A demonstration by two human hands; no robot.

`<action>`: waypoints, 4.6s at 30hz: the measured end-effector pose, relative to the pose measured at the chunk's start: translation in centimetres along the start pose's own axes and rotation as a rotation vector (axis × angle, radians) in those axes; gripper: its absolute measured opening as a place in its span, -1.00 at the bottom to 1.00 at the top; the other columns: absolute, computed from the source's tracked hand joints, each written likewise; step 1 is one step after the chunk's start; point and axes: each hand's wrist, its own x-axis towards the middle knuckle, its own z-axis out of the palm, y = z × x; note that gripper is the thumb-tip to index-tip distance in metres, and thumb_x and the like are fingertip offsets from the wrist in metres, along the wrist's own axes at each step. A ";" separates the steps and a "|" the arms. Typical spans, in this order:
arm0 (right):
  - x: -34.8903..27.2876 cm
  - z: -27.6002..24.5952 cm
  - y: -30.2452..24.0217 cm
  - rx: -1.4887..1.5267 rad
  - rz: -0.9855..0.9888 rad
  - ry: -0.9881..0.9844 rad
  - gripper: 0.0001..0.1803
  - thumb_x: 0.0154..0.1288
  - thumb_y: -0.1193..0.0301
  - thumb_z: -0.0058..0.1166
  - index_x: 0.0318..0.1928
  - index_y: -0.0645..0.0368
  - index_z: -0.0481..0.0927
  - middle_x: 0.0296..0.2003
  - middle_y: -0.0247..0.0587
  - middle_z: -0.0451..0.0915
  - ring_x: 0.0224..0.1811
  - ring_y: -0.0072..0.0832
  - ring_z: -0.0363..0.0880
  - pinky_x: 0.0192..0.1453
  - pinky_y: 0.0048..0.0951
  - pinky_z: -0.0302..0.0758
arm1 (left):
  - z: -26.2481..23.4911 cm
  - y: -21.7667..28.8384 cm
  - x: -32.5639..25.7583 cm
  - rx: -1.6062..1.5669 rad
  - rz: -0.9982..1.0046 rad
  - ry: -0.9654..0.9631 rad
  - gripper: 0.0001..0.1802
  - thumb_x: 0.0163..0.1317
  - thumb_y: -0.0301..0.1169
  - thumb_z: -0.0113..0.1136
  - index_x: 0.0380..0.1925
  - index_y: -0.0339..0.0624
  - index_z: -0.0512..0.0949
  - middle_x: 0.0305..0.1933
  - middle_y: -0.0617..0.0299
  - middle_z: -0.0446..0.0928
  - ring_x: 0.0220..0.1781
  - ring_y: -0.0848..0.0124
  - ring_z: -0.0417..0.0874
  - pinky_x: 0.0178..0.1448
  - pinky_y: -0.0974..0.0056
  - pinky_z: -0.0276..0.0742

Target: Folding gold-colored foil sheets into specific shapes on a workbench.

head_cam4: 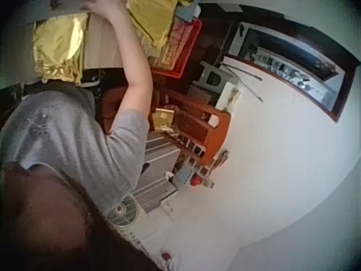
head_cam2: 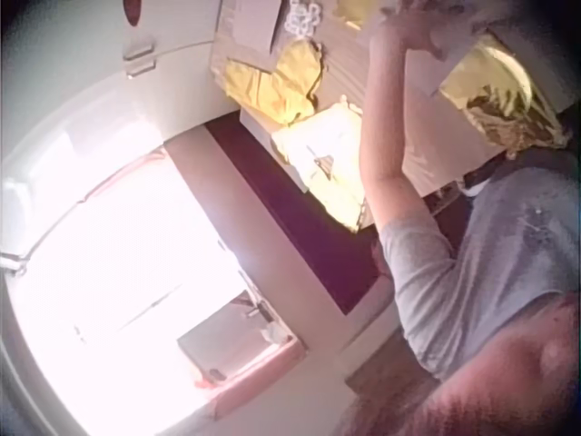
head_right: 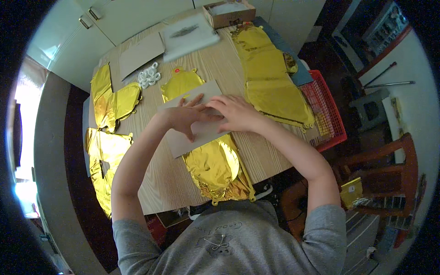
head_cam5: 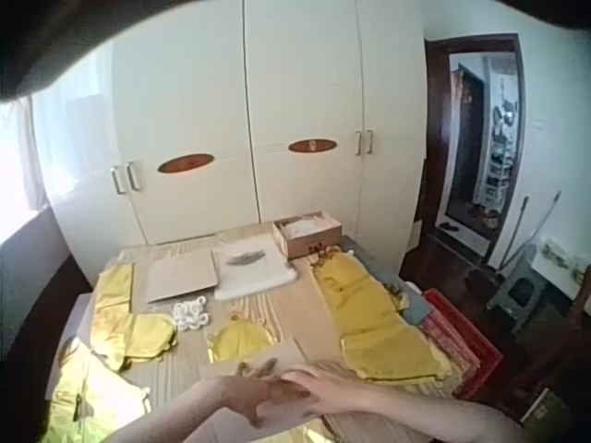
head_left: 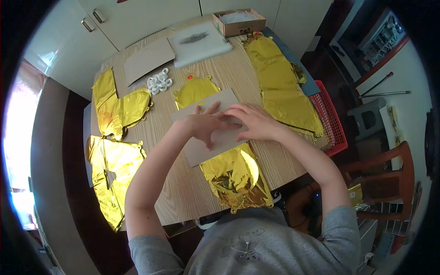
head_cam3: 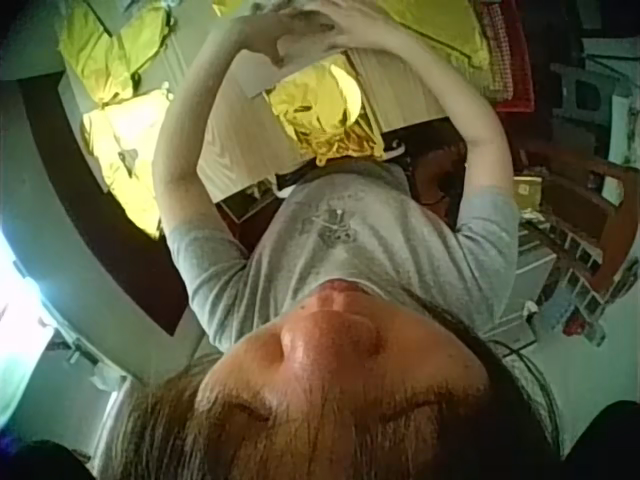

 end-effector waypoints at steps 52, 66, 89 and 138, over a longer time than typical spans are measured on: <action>-12.4 1.1 -6.0 -0.036 -0.584 0.291 -0.75 0.11 0.44 0.17 -0.14 0.02 0.64 -0.17 -0.44 0.65 -0.05 -0.47 0.62 0.09 -0.31 0.49 | 0.3 0.1 -0.5 -0.011 0.023 0.029 0.24 -0.28 -0.28 0.57 0.40 0.76 0.03 0.61 0.38 -0.33 0.59 -0.08 -0.38 0.40 -0.55 -0.22; 5.3 -0.1 1.3 0.371 0.075 0.349 -0.66 0.28 0.25 0.17 -0.14 0.30 0.55 -0.25 0.01 0.60 -0.21 -0.08 0.60 -0.17 -0.29 0.49 | 12.9 -12.8 7.3 -1.238 -0.049 0.568 -0.58 0.23 -0.23 0.22 0.10 -0.03 0.54 0.04 0.15 0.61 -0.04 0.32 0.60 0.04 0.25 0.52; 5.7 4.6 0.3 0.145 0.139 0.475 -0.67 0.40 0.33 -0.09 0.03 0.30 0.38 -0.03 0.11 0.51 -0.05 0.09 0.52 -0.04 -0.04 0.48 | 8.2 -3.5 -6.4 -0.251 -0.159 0.697 -0.62 0.04 -0.54 0.21 -0.07 -0.19 0.55 0.07 -0.03 0.53 0.09 -0.04 0.50 0.17 0.09 0.45; 0.9 0.7 2.5 -0.017 0.048 -0.007 0.18 -0.15 -0.12 0.40 0.38 0.22 0.10 0.35 0.06 0.22 0.45 -0.08 0.10 0.53 -0.11 0.01 | 11.1 8.5 -2.9 -0.052 -0.009 0.763 0.02 0.19 0.33 -0.11 0.40 -0.31 0.12 0.46 0.00 0.17 0.52 0.17 0.12 0.54 -0.05 -0.10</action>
